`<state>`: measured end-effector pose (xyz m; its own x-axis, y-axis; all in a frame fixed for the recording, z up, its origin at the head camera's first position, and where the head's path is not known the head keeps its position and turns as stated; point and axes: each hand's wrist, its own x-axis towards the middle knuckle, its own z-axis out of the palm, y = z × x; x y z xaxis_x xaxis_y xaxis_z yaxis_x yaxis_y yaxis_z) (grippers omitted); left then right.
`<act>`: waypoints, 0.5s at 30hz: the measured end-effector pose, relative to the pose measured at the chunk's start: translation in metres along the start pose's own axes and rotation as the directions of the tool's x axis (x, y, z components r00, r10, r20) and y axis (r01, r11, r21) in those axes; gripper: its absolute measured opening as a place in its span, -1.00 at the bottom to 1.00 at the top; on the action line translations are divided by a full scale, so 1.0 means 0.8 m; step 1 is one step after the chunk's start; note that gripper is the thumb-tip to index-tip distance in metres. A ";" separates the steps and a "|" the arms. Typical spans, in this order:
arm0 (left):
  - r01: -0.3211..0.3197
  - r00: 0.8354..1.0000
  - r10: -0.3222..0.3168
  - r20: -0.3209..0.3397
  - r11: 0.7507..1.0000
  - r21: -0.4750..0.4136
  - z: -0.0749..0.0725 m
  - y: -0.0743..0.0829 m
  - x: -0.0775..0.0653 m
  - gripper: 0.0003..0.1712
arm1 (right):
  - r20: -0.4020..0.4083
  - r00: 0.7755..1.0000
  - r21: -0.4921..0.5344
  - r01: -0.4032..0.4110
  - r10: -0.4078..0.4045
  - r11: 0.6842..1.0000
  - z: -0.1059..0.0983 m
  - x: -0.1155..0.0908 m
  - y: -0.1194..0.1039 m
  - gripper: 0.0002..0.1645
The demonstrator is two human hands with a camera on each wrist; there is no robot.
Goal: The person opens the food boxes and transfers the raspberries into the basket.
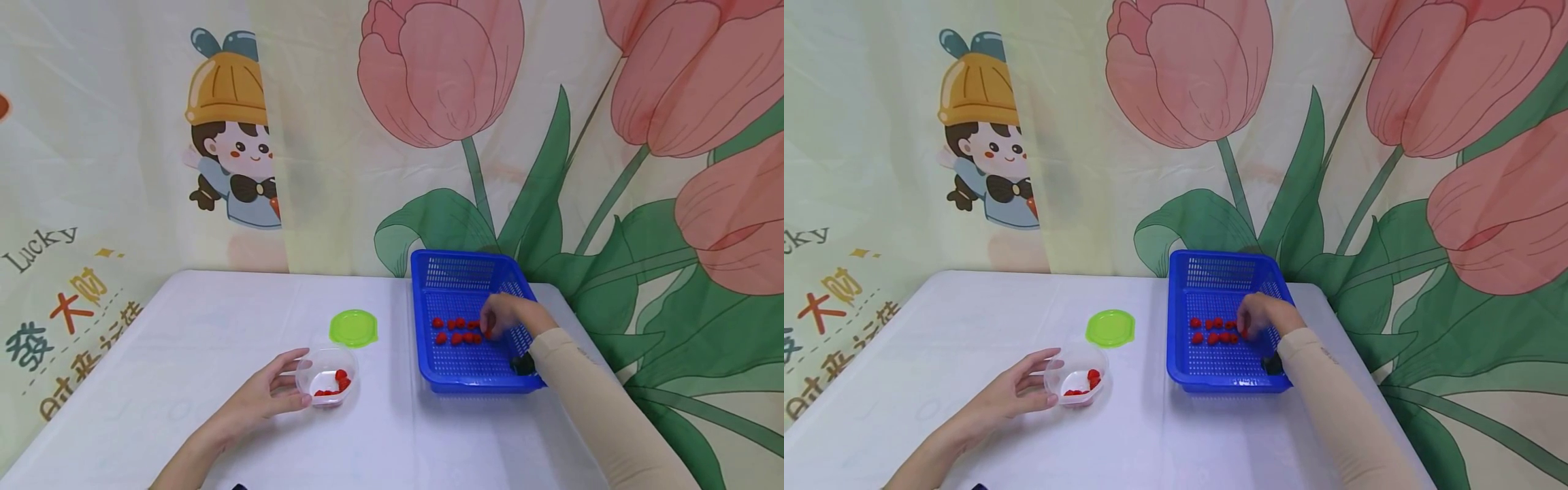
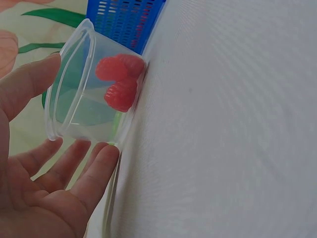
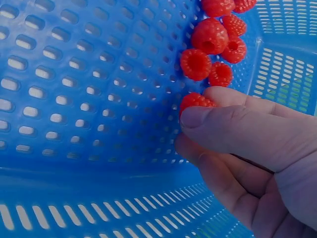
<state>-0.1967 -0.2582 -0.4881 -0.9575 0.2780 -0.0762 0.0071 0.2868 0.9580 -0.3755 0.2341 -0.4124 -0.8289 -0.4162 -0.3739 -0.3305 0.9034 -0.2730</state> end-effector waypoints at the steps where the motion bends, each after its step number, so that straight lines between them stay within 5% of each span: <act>1: 0.001 1.000 -0.001 0.000 1.000 -0.001 0.000 0.000 0.000 0.01 | 0.004 1.000 0.002 -0.002 0.002 1.000 0.001 0.000 0.001 -0.80; 15: 0.007 1.000 -0.007 -0.003 1.000 0.000 0.001 0.003 -0.001 0.02 | 0.014 1.000 -0.001 0.005 -0.005 1.000 0.000 -0.002 0.007 -0.78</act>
<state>-0.1957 -0.2571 -0.4859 -0.9584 0.2735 -0.0821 0.0005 0.2889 0.9574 -0.3760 0.2396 -0.4133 -0.8206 -0.4225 -0.3848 -0.3353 0.9012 -0.2745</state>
